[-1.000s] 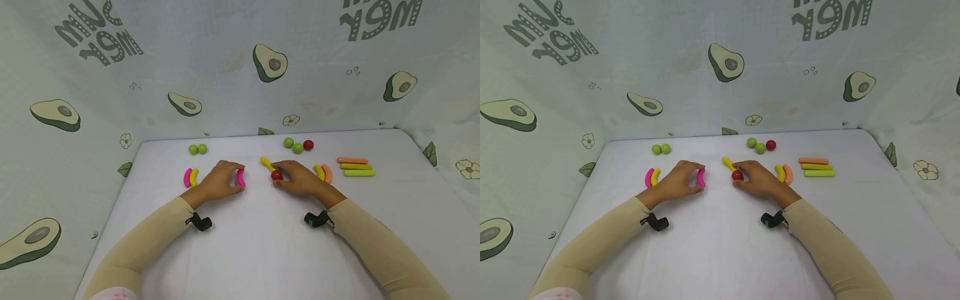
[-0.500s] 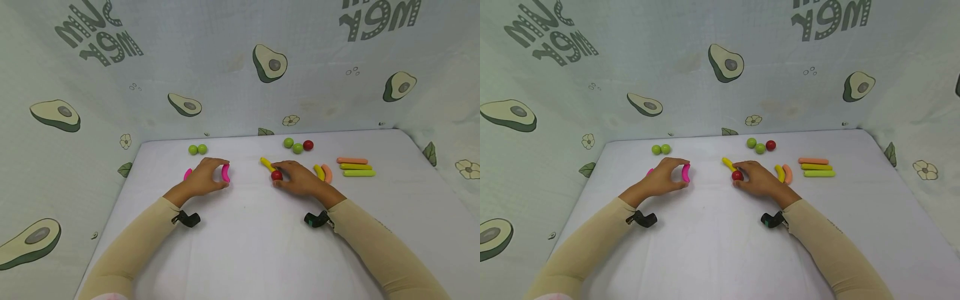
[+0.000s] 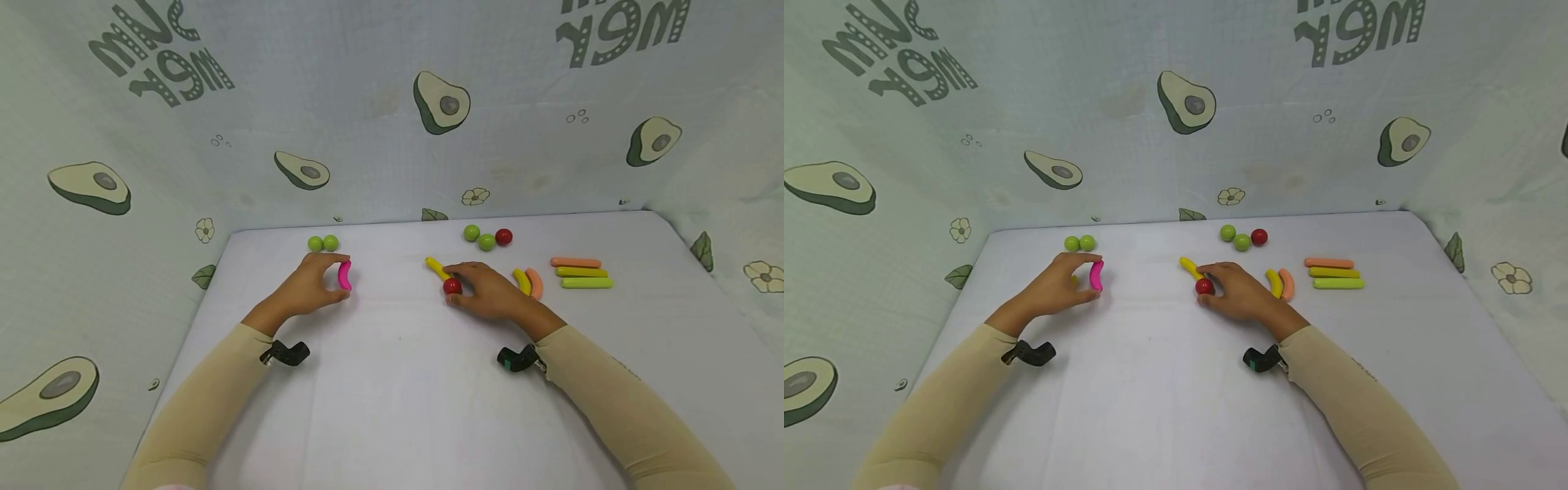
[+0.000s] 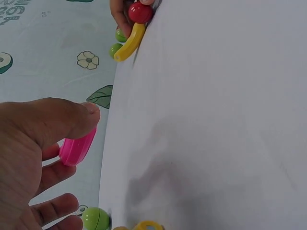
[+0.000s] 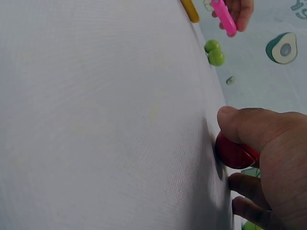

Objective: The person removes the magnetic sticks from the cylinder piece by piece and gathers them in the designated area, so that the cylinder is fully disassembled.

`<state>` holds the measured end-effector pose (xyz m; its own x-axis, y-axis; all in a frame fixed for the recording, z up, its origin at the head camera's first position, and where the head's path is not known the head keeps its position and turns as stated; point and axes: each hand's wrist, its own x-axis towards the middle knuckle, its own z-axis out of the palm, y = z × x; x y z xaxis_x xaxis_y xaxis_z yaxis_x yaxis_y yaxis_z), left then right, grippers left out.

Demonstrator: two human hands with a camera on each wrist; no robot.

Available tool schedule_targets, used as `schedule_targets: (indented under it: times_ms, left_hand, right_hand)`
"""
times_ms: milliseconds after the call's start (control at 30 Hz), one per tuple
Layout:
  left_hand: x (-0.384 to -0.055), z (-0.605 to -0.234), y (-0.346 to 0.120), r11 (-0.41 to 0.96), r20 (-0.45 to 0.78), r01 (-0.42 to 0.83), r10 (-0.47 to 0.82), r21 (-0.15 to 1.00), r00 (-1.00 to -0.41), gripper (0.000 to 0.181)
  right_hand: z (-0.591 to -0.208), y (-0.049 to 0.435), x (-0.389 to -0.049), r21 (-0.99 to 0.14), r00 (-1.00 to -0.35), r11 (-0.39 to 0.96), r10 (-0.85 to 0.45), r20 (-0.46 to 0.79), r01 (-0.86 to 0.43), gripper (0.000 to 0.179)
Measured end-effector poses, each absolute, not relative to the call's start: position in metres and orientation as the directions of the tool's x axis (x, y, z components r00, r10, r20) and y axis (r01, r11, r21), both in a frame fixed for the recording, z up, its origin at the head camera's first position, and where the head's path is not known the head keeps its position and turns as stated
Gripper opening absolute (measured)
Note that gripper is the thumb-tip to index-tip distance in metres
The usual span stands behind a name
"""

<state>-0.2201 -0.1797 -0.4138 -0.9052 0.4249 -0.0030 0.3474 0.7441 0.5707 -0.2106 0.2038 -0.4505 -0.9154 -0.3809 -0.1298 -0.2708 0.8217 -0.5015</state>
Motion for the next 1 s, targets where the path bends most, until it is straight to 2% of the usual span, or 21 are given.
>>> schedule_targets:
  times_ms: [433, 1000]
  left_hand:
    - [-0.219, -0.405, -0.208, 0.78, -0.095, 0.219, 0.334, 0.586, -0.938, 0.069]
    - [-0.22, -0.411, -0.246, 0.795, -0.124, 0.198, 0.323, 0.573, -0.938, 0.068]
  right_hand:
    - [-0.45, 0.204, -0.211, -0.5, -0.915, 0.823, -0.38, -0.133, -0.269, 0.066]
    - [-0.451, 0.205, -0.209, -0.509, -0.913, 0.818, -0.384, -0.134, -0.269, 0.067]
